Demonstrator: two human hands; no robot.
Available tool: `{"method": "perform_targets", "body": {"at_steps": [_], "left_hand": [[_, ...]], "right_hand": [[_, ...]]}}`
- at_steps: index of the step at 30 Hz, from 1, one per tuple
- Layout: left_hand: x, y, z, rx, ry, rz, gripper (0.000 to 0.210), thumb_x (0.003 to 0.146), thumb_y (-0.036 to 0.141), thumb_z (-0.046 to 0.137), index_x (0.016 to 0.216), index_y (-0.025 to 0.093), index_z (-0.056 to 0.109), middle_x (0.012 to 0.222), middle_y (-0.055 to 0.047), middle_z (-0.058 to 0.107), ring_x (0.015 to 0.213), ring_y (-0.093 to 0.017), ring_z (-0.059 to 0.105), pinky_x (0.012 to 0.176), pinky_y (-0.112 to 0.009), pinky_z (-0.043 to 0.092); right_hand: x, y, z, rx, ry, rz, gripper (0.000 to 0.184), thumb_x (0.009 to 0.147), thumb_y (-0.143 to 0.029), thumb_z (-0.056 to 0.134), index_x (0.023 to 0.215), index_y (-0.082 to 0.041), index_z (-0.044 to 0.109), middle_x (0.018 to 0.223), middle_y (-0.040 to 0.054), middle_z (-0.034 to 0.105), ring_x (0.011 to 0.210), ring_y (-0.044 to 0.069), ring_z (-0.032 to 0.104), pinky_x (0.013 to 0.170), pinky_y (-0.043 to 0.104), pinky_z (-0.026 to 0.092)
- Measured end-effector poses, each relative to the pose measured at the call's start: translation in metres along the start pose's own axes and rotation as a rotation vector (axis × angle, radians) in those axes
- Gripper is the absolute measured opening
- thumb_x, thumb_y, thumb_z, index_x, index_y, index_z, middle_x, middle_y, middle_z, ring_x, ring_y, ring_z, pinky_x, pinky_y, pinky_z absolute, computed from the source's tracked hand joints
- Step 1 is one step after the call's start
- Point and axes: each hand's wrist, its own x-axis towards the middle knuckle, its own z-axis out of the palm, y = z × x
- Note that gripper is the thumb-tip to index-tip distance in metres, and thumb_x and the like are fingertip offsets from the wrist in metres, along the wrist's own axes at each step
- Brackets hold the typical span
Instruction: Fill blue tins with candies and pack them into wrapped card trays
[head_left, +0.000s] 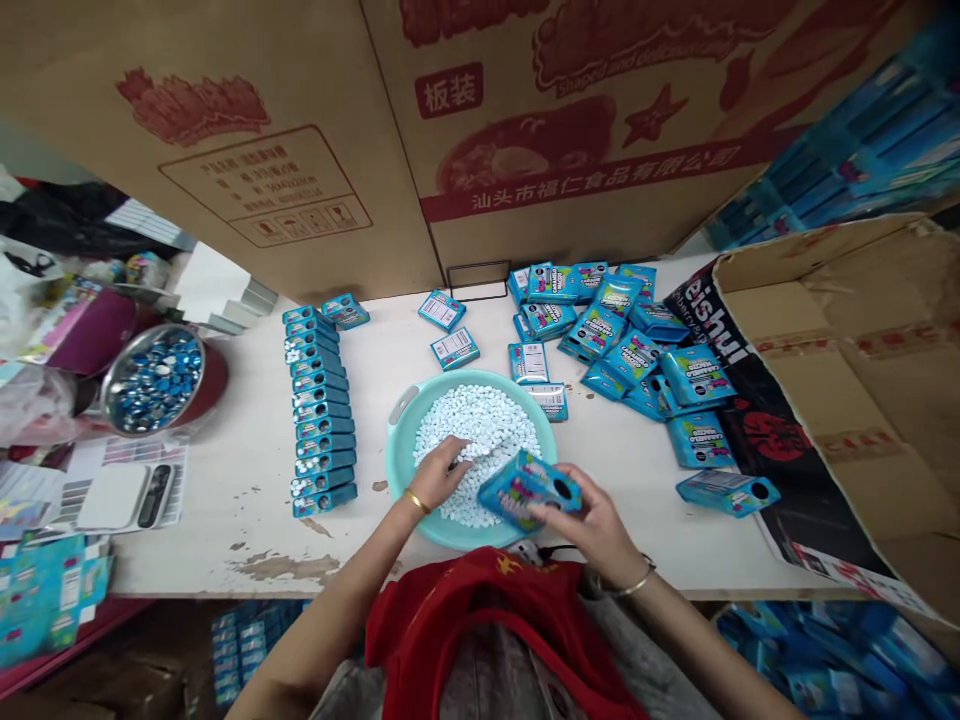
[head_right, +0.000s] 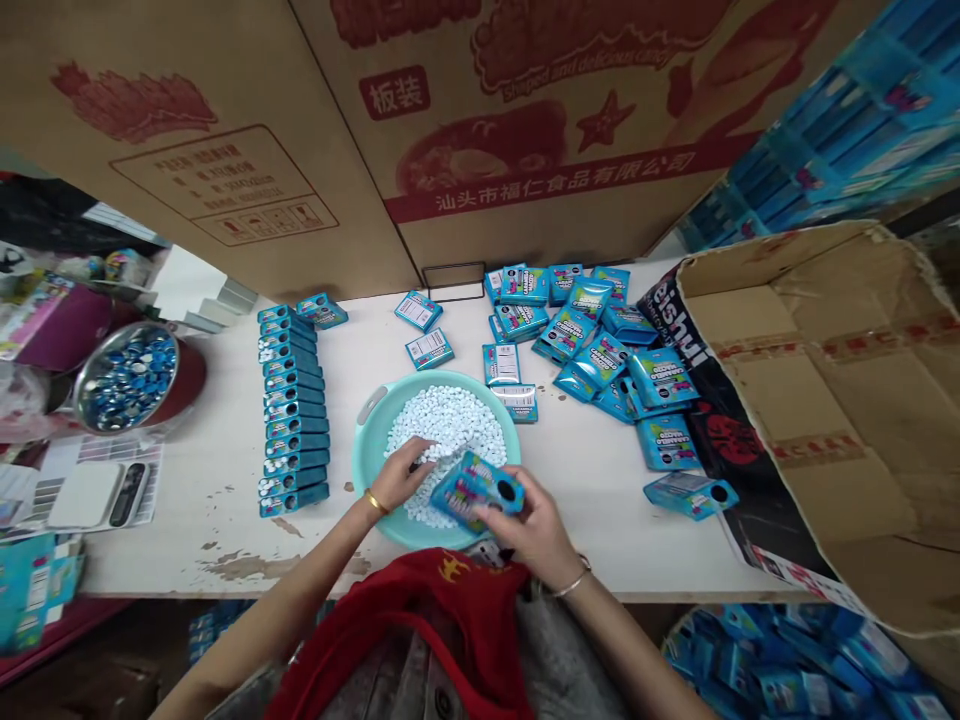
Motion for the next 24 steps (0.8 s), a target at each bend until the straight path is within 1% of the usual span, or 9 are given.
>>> {"method": "perform_targets", "body": {"at_steps": [2, 4, 7, 10, 14, 16, 20, 22, 24], "left_hand": [[-0.003, 0.01, -0.025, 0.013, 0.011, 0.052, 0.028, 0.092, 0.029, 0.047, 0.117, 0.018, 0.053, 0.104, -0.009, 0.06, 0.1, -0.02, 0.057, 0.088, -0.035, 0.047], [-0.006, 0.023, -0.05, 0.036, 0.009, 0.094, 0.028, 0.093, 0.03, 0.047, 0.118, 0.018, 0.053, 0.104, -0.01, 0.061, 0.101, -0.02, 0.057, 0.089, -0.035, 0.047], [-0.009, 0.045, -0.081, 0.085, -0.043, 0.132, 0.028, 0.094, 0.029, 0.046, 0.118, 0.019, 0.053, 0.107, -0.01, 0.061, 0.102, -0.019, 0.058, 0.09, -0.034, 0.047], [-0.009, 0.068, -0.1, 0.19, -0.142, 0.158, 0.028, 0.094, 0.028, 0.044, 0.119, 0.02, 0.054, 0.108, -0.009, 0.061, 0.103, -0.02, 0.058, 0.09, -0.033, 0.048], [-0.003, 0.098, -0.11, 0.441, -0.291, 0.135, 0.025, 0.091, 0.022, 0.043, 0.113, 0.02, 0.056, 0.103, -0.008, 0.061, 0.097, -0.021, 0.06, 0.083, -0.031, 0.05], [0.0, 0.112, -0.111, 0.57, -0.344, 0.097, 0.029, 0.09, 0.017, 0.042, 0.116, 0.02, 0.055, 0.102, -0.008, 0.061, 0.092, -0.021, 0.062, 0.076, -0.031, 0.051], [0.003, 0.138, -0.109, 0.672, -0.308, 0.039, 0.051, 0.087, 0.006, 0.037, 0.134, 0.024, 0.041, 0.11, -0.01, 0.06, 0.076, -0.018, 0.064, 0.065, -0.029, 0.049], [0.003, 0.147, -0.108, 0.659, -0.279, 0.048, 0.05, 0.088, 0.007, 0.035, 0.136, 0.025, 0.04, 0.109, -0.01, 0.06, 0.071, -0.017, 0.064, 0.064, -0.03, 0.049], [0.004, 0.153, -0.108, 0.648, -0.271, 0.063, 0.043, 0.091, 0.011, 0.036, 0.131, 0.024, 0.044, 0.098, -0.009, 0.062, 0.07, -0.018, 0.063, 0.066, -0.032, 0.049]], "right_hand": [[0.012, 0.005, -0.01, -0.239, 0.194, -0.168, 0.033, 0.076, -0.042, 0.067, 0.098, -0.021, 0.054, 0.088, 0.003, 0.058, 0.081, 0.019, 0.057, 0.075, 0.031, 0.047], [0.025, 0.008, -0.018, -0.495, 0.266, -0.307, 0.028, 0.079, -0.038, 0.063, 0.101, -0.02, 0.056, 0.091, 0.0058, 0.057, 0.086, 0.022, 0.057, 0.076, 0.034, 0.048], [0.04, 0.01, -0.018, -0.76, 0.235, -0.4, 0.028, 0.082, -0.029, 0.055, 0.109, -0.02, 0.056, 0.099, 0.0089, 0.056, 0.092, 0.025, 0.058, 0.076, 0.036, 0.049], [0.047, 0.012, -0.003, -0.857, 0.148, -0.485, 0.033, 0.08, -0.019, 0.052, 0.113, -0.021, 0.054, 0.106, 0.0094, 0.058, 0.099, 0.026, 0.058, 0.079, 0.037, 0.05], [0.05, 0.013, 0.018, -0.898, 0.097, -0.56, 0.04, 0.076, -0.013, 0.05, 0.115, -0.021, 0.052, 0.108, 0.0089, 0.059, 0.102, 0.026, 0.057, 0.083, 0.038, 0.05], [0.049, 0.014, 0.024, -0.934, 0.098, -0.571, 0.039, 0.076, -0.012, 0.049, 0.114, -0.02, 0.053, 0.107, 0.0098, 0.059, 0.101, 0.027, 0.056, 0.083, 0.039, 0.05], [0.05, 0.016, 0.027, -0.975, 0.102, -0.585, 0.04, 0.076, -0.011, 0.049, 0.115, -0.018, 0.053, 0.105, 0.0106, 0.06, 0.1, 0.028, 0.056, 0.081, 0.04, 0.05], [0.051, 0.018, 0.027, -0.967, 0.108, -0.6, 0.041, 0.076, -0.011, 0.049, 0.116, -0.018, 0.053, 0.105, 0.0105, 0.06, 0.101, 0.027, 0.055, 0.082, 0.04, 0.05], [0.054, 0.021, 0.026, -0.951, 0.113, -0.614, 0.043, 0.076, -0.011, 0.049, 0.118, -0.018, 0.052, 0.106, 0.0107, 0.06, 0.102, 0.027, 0.055, 0.083, 0.04, 0.05]]}}
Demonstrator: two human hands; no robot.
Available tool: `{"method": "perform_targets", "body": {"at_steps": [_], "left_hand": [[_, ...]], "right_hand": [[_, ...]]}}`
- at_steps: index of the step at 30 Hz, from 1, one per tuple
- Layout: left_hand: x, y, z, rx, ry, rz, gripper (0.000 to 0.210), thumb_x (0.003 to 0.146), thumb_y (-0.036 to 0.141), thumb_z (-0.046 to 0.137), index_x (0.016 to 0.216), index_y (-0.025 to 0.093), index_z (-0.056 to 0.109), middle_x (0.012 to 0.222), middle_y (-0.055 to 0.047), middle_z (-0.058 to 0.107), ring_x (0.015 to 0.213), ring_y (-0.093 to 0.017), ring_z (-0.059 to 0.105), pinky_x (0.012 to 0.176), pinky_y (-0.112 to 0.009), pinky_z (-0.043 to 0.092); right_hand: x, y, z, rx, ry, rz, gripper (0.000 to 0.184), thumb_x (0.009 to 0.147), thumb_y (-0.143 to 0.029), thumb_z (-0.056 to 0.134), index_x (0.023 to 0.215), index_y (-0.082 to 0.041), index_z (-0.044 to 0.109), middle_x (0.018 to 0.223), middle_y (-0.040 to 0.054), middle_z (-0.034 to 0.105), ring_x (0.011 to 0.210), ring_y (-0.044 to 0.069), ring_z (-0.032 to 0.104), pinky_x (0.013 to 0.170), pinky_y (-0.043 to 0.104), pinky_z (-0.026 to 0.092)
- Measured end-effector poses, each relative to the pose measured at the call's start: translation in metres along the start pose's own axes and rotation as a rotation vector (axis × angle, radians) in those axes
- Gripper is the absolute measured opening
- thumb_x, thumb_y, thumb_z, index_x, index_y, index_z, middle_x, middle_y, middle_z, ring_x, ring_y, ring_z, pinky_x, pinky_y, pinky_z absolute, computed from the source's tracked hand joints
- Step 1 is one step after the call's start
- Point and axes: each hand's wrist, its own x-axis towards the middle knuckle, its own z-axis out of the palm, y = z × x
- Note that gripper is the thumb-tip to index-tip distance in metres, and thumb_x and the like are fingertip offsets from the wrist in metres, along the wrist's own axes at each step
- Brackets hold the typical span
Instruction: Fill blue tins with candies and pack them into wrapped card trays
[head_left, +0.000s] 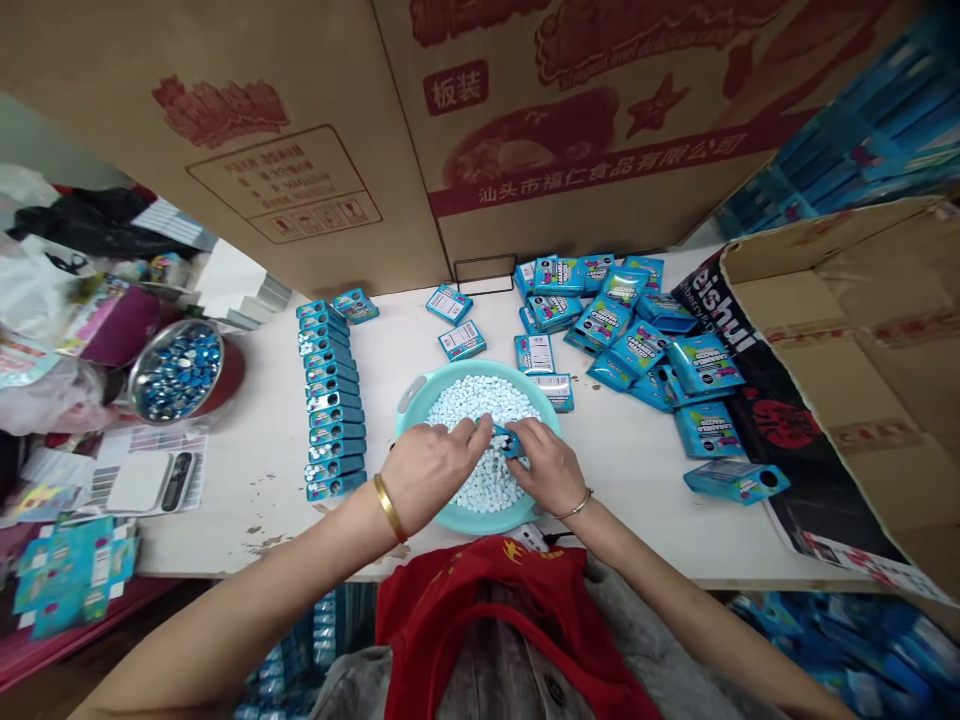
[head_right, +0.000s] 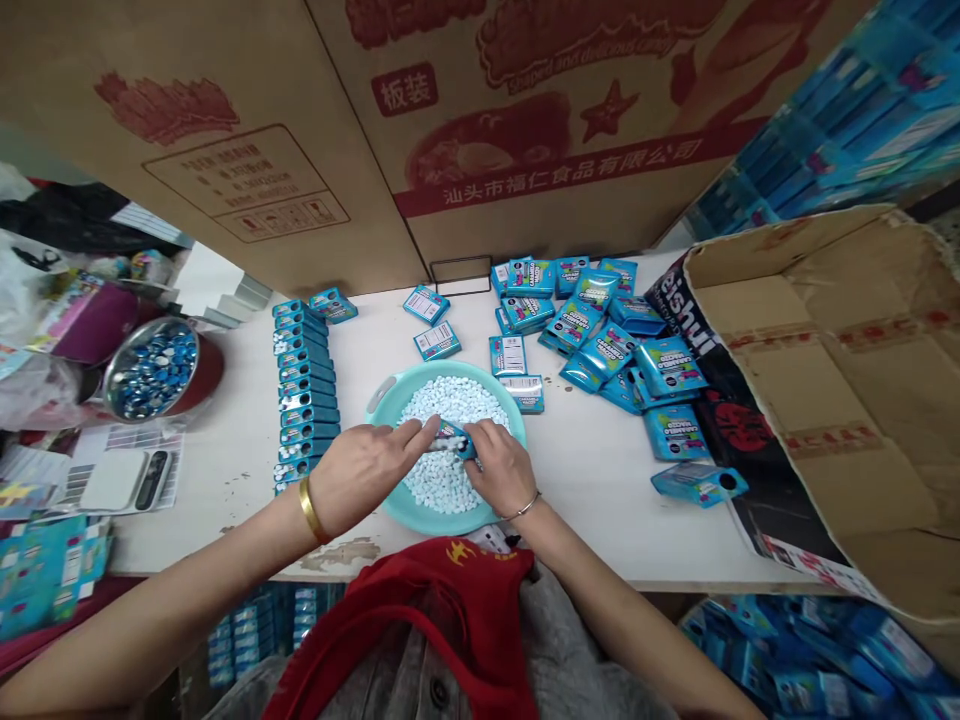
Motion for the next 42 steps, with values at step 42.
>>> {"method": "perform_targets", "body": {"at_steps": [42], "left_hand": [[0.008, 0.001, -0.012, 0.262, -0.153, 0.055, 0.029, 0.092, 0.009, 0.04, 0.12, 0.015, 0.046, 0.1, -0.009, 0.063, 0.089, -0.021, 0.064, 0.067, -0.03, 0.051]], "right_hand": [[-0.006, 0.015, 0.005, 0.003, 0.175, -0.064, 0.046, 0.076, -0.01, 0.05, 0.121, -0.016, 0.05, 0.113, 0.0115, 0.064, 0.107, 0.028, 0.058, 0.089, 0.044, 0.053]]}}
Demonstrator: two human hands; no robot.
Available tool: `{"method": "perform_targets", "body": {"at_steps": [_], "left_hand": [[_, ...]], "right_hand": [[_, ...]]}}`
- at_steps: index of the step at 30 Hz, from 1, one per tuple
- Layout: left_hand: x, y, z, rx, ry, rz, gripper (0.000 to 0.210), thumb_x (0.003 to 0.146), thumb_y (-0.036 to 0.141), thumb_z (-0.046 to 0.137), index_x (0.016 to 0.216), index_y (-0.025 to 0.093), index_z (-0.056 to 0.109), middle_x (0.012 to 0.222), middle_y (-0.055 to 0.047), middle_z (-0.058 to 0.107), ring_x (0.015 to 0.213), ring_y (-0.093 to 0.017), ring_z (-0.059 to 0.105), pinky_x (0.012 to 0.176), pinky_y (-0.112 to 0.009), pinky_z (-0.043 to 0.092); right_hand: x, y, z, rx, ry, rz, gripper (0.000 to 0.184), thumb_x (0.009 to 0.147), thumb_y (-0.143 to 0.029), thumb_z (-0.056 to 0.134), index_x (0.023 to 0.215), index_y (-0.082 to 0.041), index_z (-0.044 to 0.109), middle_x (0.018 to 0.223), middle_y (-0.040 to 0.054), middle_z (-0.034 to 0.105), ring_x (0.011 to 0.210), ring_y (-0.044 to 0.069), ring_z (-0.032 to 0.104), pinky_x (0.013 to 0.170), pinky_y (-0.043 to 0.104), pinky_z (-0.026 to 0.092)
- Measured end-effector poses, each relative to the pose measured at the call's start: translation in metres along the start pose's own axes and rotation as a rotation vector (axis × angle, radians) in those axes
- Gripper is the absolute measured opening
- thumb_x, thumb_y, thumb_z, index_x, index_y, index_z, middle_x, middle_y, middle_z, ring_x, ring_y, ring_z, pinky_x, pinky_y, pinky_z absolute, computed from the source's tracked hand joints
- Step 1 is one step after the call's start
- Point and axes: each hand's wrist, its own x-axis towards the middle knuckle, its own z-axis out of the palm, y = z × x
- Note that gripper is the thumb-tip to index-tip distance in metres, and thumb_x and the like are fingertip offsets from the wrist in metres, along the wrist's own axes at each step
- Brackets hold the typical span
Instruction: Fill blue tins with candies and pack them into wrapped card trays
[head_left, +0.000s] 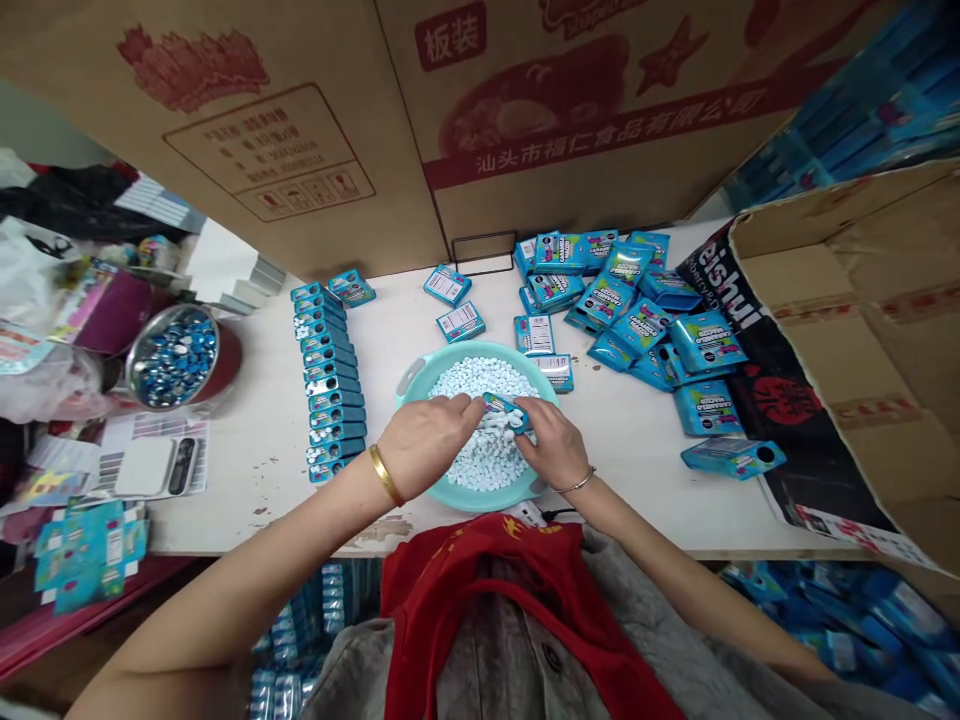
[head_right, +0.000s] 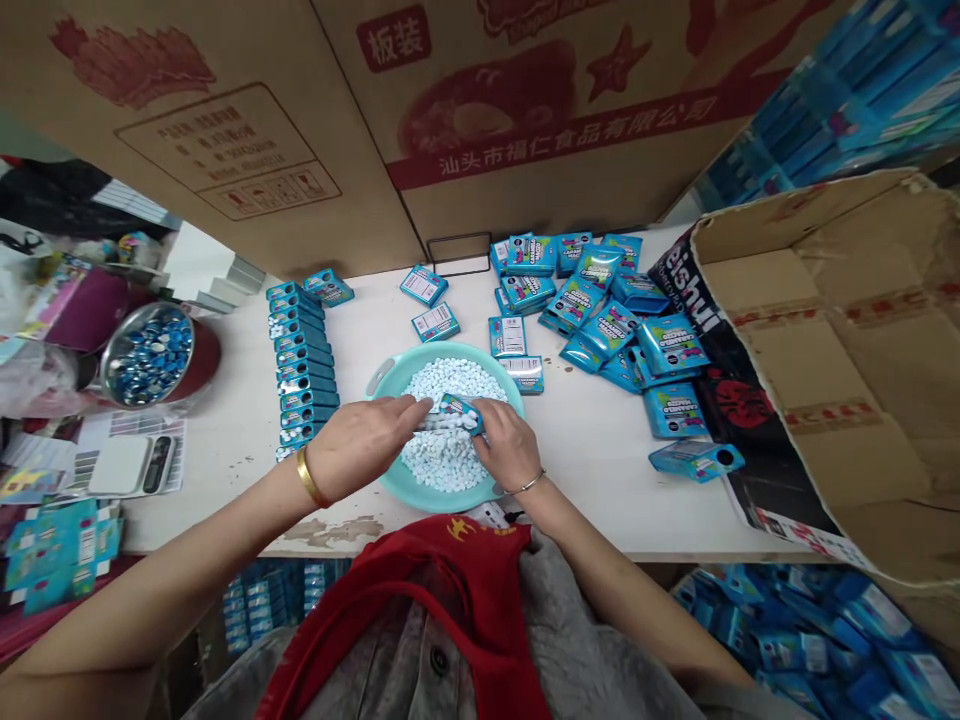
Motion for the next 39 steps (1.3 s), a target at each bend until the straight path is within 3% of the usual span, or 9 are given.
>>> {"method": "perform_targets", "body": {"at_steps": [5, 10, 15, 18, 21, 25, 28, 32, 39], "left_hand": [[0.003, 0.013, -0.01, 0.062, -0.025, -0.012, 0.018, 0.093, 0.011, 0.04, 0.101, 0.014, 0.055, 0.092, -0.009, 0.062, 0.083, -0.022, 0.063, 0.063, -0.031, 0.049], [-0.001, 0.0, 0.006, 0.055, 0.108, 0.067, 0.017, 0.094, 0.016, 0.042, 0.101, 0.016, 0.057, 0.091, -0.007, 0.061, 0.084, -0.022, 0.059, 0.067, -0.032, 0.049], [0.003, -0.044, 0.075, -0.103, 0.244, -0.065, 0.027, 0.096, 0.022, 0.038, 0.119, 0.018, 0.052, 0.101, -0.008, 0.06, 0.092, -0.02, 0.057, 0.077, -0.031, 0.049], [0.02, -0.058, 0.134, -0.237, 0.148, -0.237, 0.027, 0.095, 0.017, 0.036, 0.114, 0.015, 0.054, 0.104, -0.011, 0.058, 0.097, -0.023, 0.056, 0.082, -0.036, 0.048], [0.046, -0.044, 0.182, -0.339, 0.046, -0.213, 0.027, 0.091, 0.009, 0.036, 0.108, 0.014, 0.057, 0.104, -0.012, 0.059, 0.098, -0.023, 0.055, 0.087, -0.038, 0.047], [0.081, -0.003, 0.213, -0.462, 0.056, -0.084, 0.032, 0.088, 0.008, 0.041, 0.116, 0.016, 0.054, 0.113, -0.01, 0.059, 0.105, -0.022, 0.054, 0.089, -0.035, 0.046], [0.092, 0.017, 0.217, -0.565, 0.077, -0.017, 0.037, 0.085, 0.009, 0.047, 0.121, 0.016, 0.051, 0.118, -0.009, 0.058, 0.108, -0.02, 0.055, 0.091, -0.031, 0.046], [0.073, 0.009, 0.201, -0.669, 0.118, 0.031, 0.034, 0.086, 0.013, 0.048, 0.121, 0.015, 0.05, 0.117, -0.009, 0.059, 0.105, -0.017, 0.057, 0.092, -0.029, 0.046], [0.006, -0.028, 0.118, -0.675, 0.274, 0.112, 0.025, 0.092, 0.023, 0.044, 0.115, 0.016, 0.051, 0.11, -0.011, 0.06, 0.104, -0.019, 0.057, 0.091, -0.034, 0.047]], "right_hand": [[0.0, 0.001, 0.003, 0.009, 0.004, -0.01, 0.044, 0.078, -0.011, 0.049, 0.122, -0.017, 0.05, 0.112, 0.0116, 0.064, 0.107, 0.028, 0.058, 0.09, 0.044, 0.052], [-0.002, 0.005, 0.007, 0.031, 0.0, -0.01, 0.045, 0.079, -0.011, 0.049, 0.123, -0.016, 0.05, 0.113, 0.012, 0.064, 0.108, 0.028, 0.058, 0.09, 0.045, 0.052], [-0.005, 0.014, 0.009, 0.049, -0.009, 0.002, 0.044, 0.08, -0.012, 0.049, 0.123, -0.018, 0.049, 0.114, 0.0112, 0.063, 0.109, 0.027, 0.058, 0.091, 0.045, 0.052], [-0.006, 0.019, 0.006, 0.077, 0.0, 0.043, 0.042, 0.081, -0.016, 0.051, 0.123, -0.019, 0.05, 0.115, 0.0116, 0.062, 0.109, 0.027, 0.058, 0.091, 0.045, 0.052], [-0.005, 0.021, -0.001, 0.114, 0.03, 0.118, 0.039, 0.083, -0.022, 0.053, 0.122, -0.019, 0.051, 0.114, 0.012, 0.062, 0.108, 0.027, 0.059, 0.091, 0.044, 0.052], [0.0, 0.02, -0.012, 0.137, 0.08, 0.177, 0.035, 0.084, -0.027, 0.056, 0.118, -0.019, 0.053, 0.11, 0.012, 0.063, 0.105, 0.027, 0.06, 0.089, 0.044, 0.052], [0.005, 0.021, -0.018, 0.13, 0.127, 0.19, 0.032, 0.085, -0.03, 0.058, 0.115, -0.02, 0.055, 0.106, 0.011, 0.064, 0.1, 0.026, 0.062, 0.087, 0.042, 0.052], [0.007, 0.023, -0.021, 0.12, 0.153, 0.195, 0.032, 0.085, -0.033, 0.059, 0.114, -0.02, 0.054, 0.105, 0.0103, 0.065, 0.099, 0.025, 0.062, 0.085, 0.041, 0.052], [-0.001, 0.022, -0.01, 0.086, 0.05, 0.167, 0.035, 0.084, -0.027, 0.053, 0.118, -0.019, 0.053, 0.112, 0.0127, 0.063, 0.106, 0.028, 0.059, 0.088, 0.045, 0.051]]}}
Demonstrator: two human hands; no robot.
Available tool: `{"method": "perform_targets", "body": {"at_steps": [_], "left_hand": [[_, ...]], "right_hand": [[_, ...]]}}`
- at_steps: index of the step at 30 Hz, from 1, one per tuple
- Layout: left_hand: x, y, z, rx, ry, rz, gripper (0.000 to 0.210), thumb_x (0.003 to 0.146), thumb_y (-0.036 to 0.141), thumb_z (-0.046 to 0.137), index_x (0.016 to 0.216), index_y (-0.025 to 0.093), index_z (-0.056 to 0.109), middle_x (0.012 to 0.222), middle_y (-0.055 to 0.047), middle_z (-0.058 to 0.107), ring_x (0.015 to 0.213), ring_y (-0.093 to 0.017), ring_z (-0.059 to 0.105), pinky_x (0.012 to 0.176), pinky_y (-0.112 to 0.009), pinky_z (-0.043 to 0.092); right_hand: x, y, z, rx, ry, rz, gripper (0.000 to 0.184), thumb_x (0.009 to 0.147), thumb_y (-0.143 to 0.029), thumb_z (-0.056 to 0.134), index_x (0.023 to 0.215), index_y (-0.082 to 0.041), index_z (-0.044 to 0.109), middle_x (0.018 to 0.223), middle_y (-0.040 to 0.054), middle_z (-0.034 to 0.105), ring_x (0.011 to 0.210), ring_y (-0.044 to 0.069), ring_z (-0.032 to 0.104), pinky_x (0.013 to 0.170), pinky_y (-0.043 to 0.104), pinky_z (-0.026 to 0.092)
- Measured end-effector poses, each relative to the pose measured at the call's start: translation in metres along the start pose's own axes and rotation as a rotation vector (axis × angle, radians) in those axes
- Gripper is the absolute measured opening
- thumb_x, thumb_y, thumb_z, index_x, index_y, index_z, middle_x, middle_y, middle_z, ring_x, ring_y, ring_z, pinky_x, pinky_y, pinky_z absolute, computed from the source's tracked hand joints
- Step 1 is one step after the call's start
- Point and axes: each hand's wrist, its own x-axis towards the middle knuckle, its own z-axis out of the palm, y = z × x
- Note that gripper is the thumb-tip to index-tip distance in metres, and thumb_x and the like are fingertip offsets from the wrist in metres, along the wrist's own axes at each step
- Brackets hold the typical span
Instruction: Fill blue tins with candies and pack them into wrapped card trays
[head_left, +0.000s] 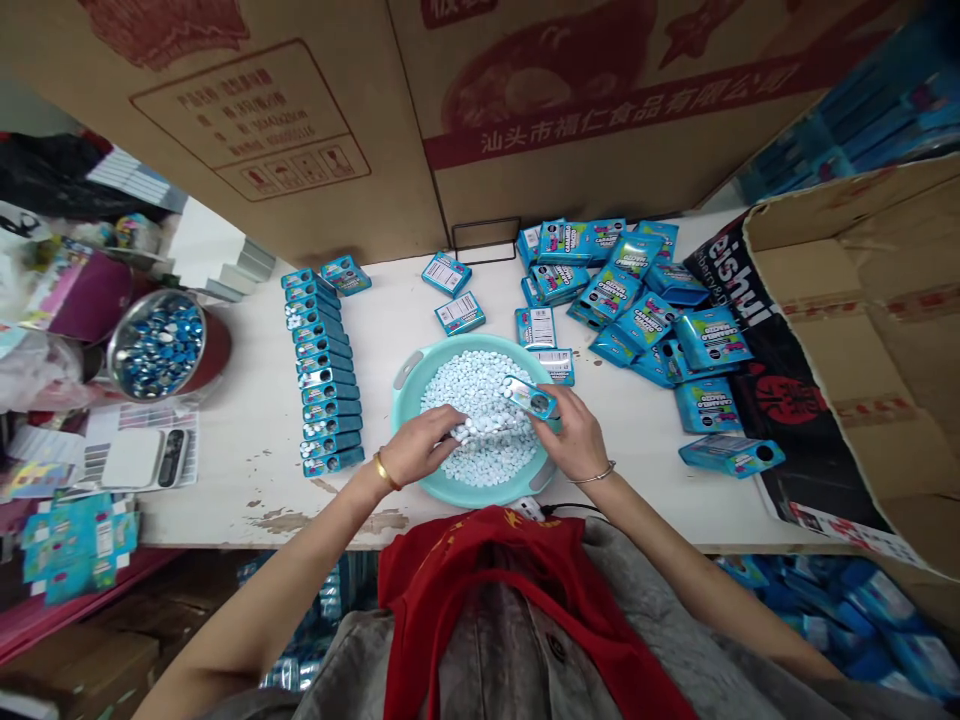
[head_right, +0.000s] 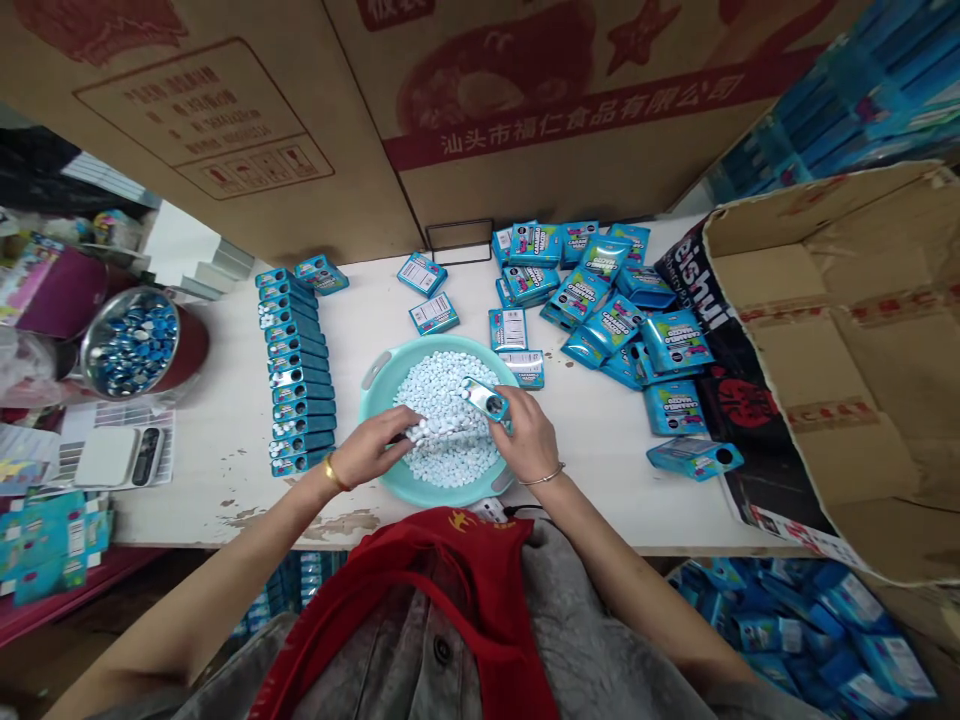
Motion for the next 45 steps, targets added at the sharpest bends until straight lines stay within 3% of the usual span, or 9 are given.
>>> {"method": "perform_targets", "body": {"at_steps": [5, 13, 18, 21, 26, 30, 34, 38, 45], "left_hand": [[0.011, 0.043, -0.044, 0.336, -0.125, -0.07, 0.024, 0.09, 0.015, 0.045, 0.112, 0.015, 0.054, 0.108, -0.01, 0.061, 0.103, -0.021, 0.058, 0.086, -0.034, 0.049], [0.03, 0.114, -0.066, 0.758, -0.272, -0.096, 0.05, 0.093, 0.008, 0.035, 0.142, 0.017, 0.029, 0.107, -0.011, 0.061, 0.074, -0.019, 0.065, 0.059, -0.031, 0.05], [0.023, 0.086, -0.067, 0.65, -0.151, -0.158, 0.032, 0.093, 0.012, 0.039, 0.124, 0.016, 0.048, 0.101, -0.008, 0.061, 0.081, -0.018, 0.064, 0.067, -0.029, 0.051], [0.02, 0.028, -0.043, 0.555, -0.075, -0.287, 0.026, 0.093, 0.017, 0.04, 0.116, 0.016, 0.053, 0.101, -0.008, 0.06, 0.09, -0.019, 0.061, 0.074, -0.03, 0.051], [0.032, -0.047, 0.038, 0.411, -0.097, -0.335, 0.029, 0.091, 0.008, 0.035, 0.112, 0.013, 0.055, 0.103, -0.012, 0.059, 0.099, -0.022, 0.056, 0.086, -0.037, 0.048], [0.046, -0.043, 0.094, 0.288, -0.122, -0.251, 0.032, 0.09, 0.009, 0.038, 0.116, 0.015, 0.054, 0.109, -0.01, 0.061, 0.102, -0.02, 0.055, 0.089, -0.035, 0.047], [0.048, -0.027, 0.114, 0.159, -0.137, -0.183, 0.037, 0.086, 0.008, 0.045, 0.122, 0.016, 0.052, 0.118, -0.009, 0.06, 0.109, -0.018, 0.055, 0.093, -0.03, 0.046], [0.03, -0.02, 0.087, 0.042, -0.102, -0.128, 0.032, 0.09, 0.016, 0.046, 0.122, 0.016, 0.05, 0.12, -0.009, 0.06, 0.112, -0.017, 0.055, 0.096, -0.03, 0.045], [-0.003, 0.016, -0.008, 0.016, 0.036, -0.003, 0.026, 0.094, 0.027, 0.043, 0.117, 0.016, 0.051, 0.109, -0.011, 0.062, 0.104, -0.019, 0.058, 0.092, -0.036, 0.047]], "right_hand": [[-0.004, -0.012, 0.013, -0.024, -0.059, -0.127, 0.043, 0.08, -0.015, 0.05, 0.122, -0.019, 0.051, 0.115, 0.0109, 0.063, 0.11, 0.028, 0.057, 0.094, 0.046, 0.05], [-0.005, -0.018, 0.02, -0.016, -0.055, -0.218, 0.046, 0.078, -0.01, 0.048, 0.123, -0.015, 0.049, 0.114, 0.0131, 0.063, 0.11, 0.028, 0.057, 0.092, 0.046, 0.051], [-0.006, -0.011, 0.017, -0.022, -0.048, -0.164, 0.046, 0.078, -0.012, 0.048, 0.123, -0.018, 0.049, 0.115, 0.0116, 0.063, 0.11, 0.028, 0.057, 0.092, 0.047, 0.051], [-0.007, -0.008, 0.012, -0.025, -0.043, -0.117, 0.044, 0.079, -0.014, 0.049, 0.123, -0.019, 0.05, 0.115, 0.011, 0.063, 0.11, 0.028, 0.058, 0.092, 0.046, 0.052], [-0.006, -0.006, 0.001, 0.009, -0.03, -0.039, 0.041, 0.083, -0.021, 0.052, 0.123, -0.021, 0.051, 0.115, 0.0107, 0.062, 0.108, 0.027, 0.059, 0.092, 0.045, 0.051], [-0.003, -0.006, -0.009, 0.033, 0.007, 0.022, 0.035, 0.085, -0.026, 0.054, 0.119, -0.02, 0.053, 0.112, 0.0118, 0.063, 0.106, 0.027, 0.059, 0.091, 0.043, 0.051], [0.001, -0.006, -0.015, 0.039, 0.067, 0.052, 0.033, 0.086, -0.03, 0.057, 0.117, -0.019, 0.054, 0.108, 0.0121, 0.064, 0.102, 0.027, 0.061, 0.088, 0.043, 0.051], [0.001, -0.003, -0.018, 0.034, 0.083, 0.049, 0.032, 0.086, -0.033, 0.056, 0.116, -0.02, 0.054, 0.108, 0.0119, 0.064, 0.102, 0.027, 0.061, 0.087, 0.043, 0.051], [-0.007, -0.001, -0.003, -0.021, 0.027, -0.011, 0.035, 0.085, -0.028, 0.052, 0.118, -0.02, 0.053, 0.111, 0.0121, 0.063, 0.106, 0.028, 0.06, 0.089, 0.045, 0.052]]}}
